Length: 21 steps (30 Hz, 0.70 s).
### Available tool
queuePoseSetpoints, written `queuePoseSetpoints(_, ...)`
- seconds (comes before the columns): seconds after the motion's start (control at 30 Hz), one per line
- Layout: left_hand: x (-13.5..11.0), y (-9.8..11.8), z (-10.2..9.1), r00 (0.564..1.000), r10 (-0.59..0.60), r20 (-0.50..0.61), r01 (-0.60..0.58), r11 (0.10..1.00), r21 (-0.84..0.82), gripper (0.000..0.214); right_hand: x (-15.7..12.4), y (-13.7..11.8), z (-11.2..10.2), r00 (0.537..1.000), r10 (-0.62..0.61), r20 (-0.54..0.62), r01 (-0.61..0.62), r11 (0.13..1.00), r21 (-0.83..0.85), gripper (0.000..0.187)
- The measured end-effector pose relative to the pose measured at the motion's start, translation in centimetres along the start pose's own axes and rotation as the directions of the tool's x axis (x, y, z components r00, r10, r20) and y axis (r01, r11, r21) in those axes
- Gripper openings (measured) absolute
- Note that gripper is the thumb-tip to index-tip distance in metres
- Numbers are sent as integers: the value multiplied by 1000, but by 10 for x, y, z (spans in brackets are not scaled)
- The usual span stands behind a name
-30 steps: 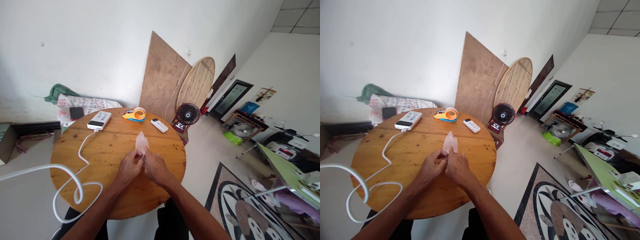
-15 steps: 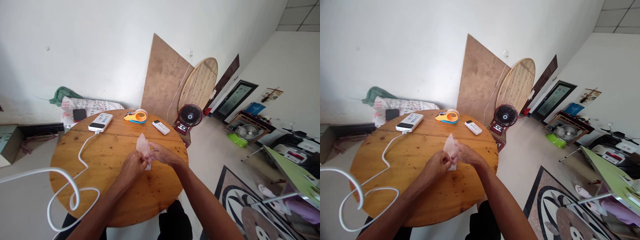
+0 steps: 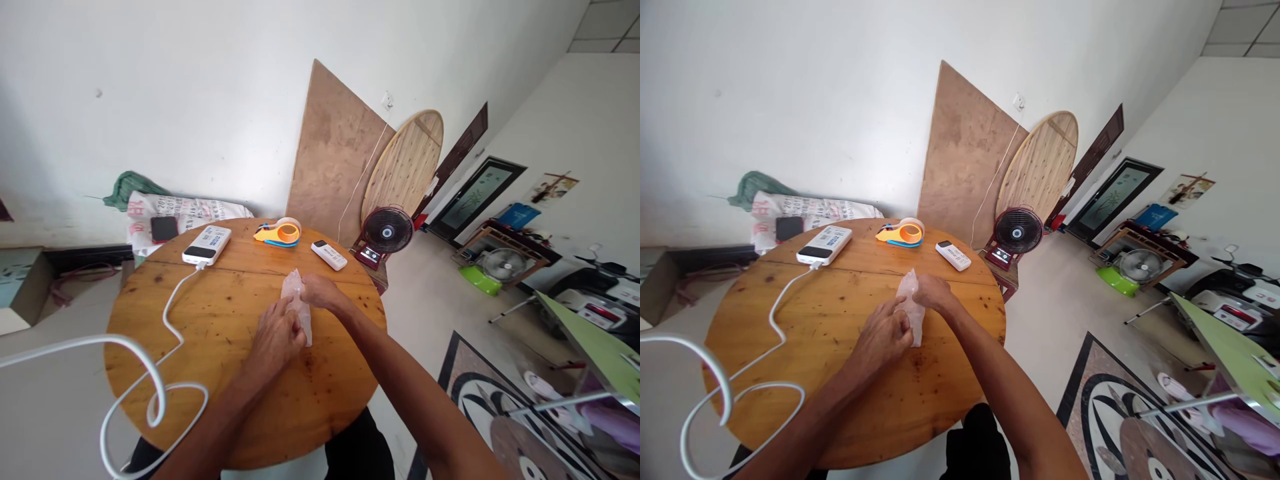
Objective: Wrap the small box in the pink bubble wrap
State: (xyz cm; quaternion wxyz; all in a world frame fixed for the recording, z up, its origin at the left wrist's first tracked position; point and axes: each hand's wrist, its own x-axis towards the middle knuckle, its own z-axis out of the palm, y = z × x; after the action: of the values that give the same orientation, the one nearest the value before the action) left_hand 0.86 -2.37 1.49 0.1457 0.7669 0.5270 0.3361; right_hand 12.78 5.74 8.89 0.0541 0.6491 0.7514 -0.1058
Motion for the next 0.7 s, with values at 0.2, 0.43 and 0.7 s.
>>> queuePoseSetpoints(0.2,3,-4,4,999,32,26,-30,997,-76,6,-6,17,5,983,121,-141,-111,991,77,15)
queuePoseSetpoints(0.43,8,-10,6,995,75,71,-57,970,-235,10,4,24,15,979,147,-143,-77,909,409,16)
queuePoseSetpoints(0.7,5,-9,9,998,52,-18,-55,985,-164,7,13,18,33,993,103,51,-105,638,763,18)
